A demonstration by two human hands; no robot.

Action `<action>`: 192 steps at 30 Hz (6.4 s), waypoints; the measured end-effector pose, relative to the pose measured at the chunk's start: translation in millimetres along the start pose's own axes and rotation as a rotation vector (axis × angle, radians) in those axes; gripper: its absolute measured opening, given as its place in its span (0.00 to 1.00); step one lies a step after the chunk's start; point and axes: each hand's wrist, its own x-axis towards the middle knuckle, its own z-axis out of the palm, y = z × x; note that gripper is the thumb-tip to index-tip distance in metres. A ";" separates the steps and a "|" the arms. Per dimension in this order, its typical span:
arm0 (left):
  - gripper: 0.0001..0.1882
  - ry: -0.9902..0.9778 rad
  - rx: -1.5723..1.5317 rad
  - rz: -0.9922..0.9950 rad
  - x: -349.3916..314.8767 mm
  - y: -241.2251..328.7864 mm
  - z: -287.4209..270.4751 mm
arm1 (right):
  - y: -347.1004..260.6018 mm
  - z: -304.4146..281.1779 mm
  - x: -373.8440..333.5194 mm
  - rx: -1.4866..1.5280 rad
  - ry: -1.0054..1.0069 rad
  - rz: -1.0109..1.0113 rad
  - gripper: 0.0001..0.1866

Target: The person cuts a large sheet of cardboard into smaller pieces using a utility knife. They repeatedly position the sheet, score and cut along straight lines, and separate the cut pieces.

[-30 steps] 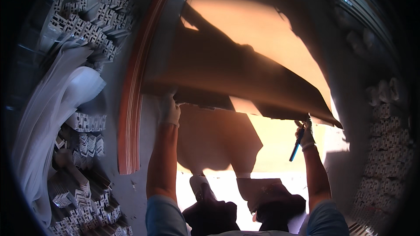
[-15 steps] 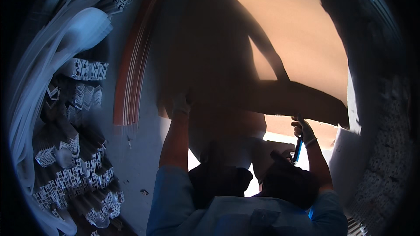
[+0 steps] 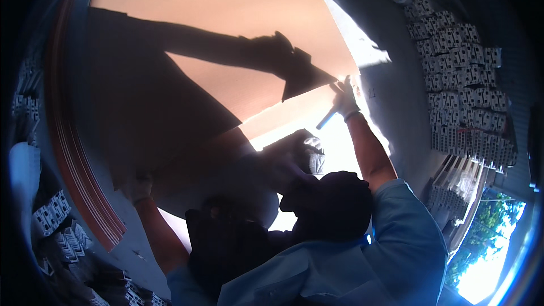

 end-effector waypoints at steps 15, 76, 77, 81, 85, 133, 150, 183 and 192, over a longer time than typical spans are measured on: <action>0.18 0.043 -0.163 -0.295 -1.2 -6.1 -19.7 | 11.5 5.5 2.9 -0.259 0.091 -0.073 0.03; 0.15 0.464 -0.299 -0.213 -64.6 -58.0 -62.4 | 47.6 -23.2 -24.3 -0.352 0.292 0.085 0.11; 0.14 0.465 -0.293 -0.195 -64.4 -60.0 -61.6 | 48.1 -22.9 -24.0 -0.343 0.276 0.065 0.11; 0.12 0.420 -0.321 -0.214 -59.6 -72.5 -70.4 | 50.7 -23.3 -22.0 -0.347 0.286 0.058 0.12; 0.11 0.287 -0.374 -0.236 -59.3 -77.7 -76.5 | 52.9 -27.6 -19.6 -0.350 0.318 0.068 0.10; 0.14 0.277 -0.042 -0.350 -98.9 -32.8 -48.6 | 29.3 -35.0 -57.1 -0.582 0.193 0.229 0.21; 0.11 0.281 0.683 -0.529 -222.9 169.0 31.2 | -209.1 -18.8 -239.1 -0.535 -0.055 0.465 0.23; 0.20 0.074 0.311 -0.559 -164.2 653.7 216.0 | -674.6 352.2 -236.7 -0.725 -0.243 0.198 0.11; 0.22 -0.167 0.366 -0.182 79.3 848.8 428.9 | -691.0 406.9 -151.8 -0.791 -0.200 0.531 0.10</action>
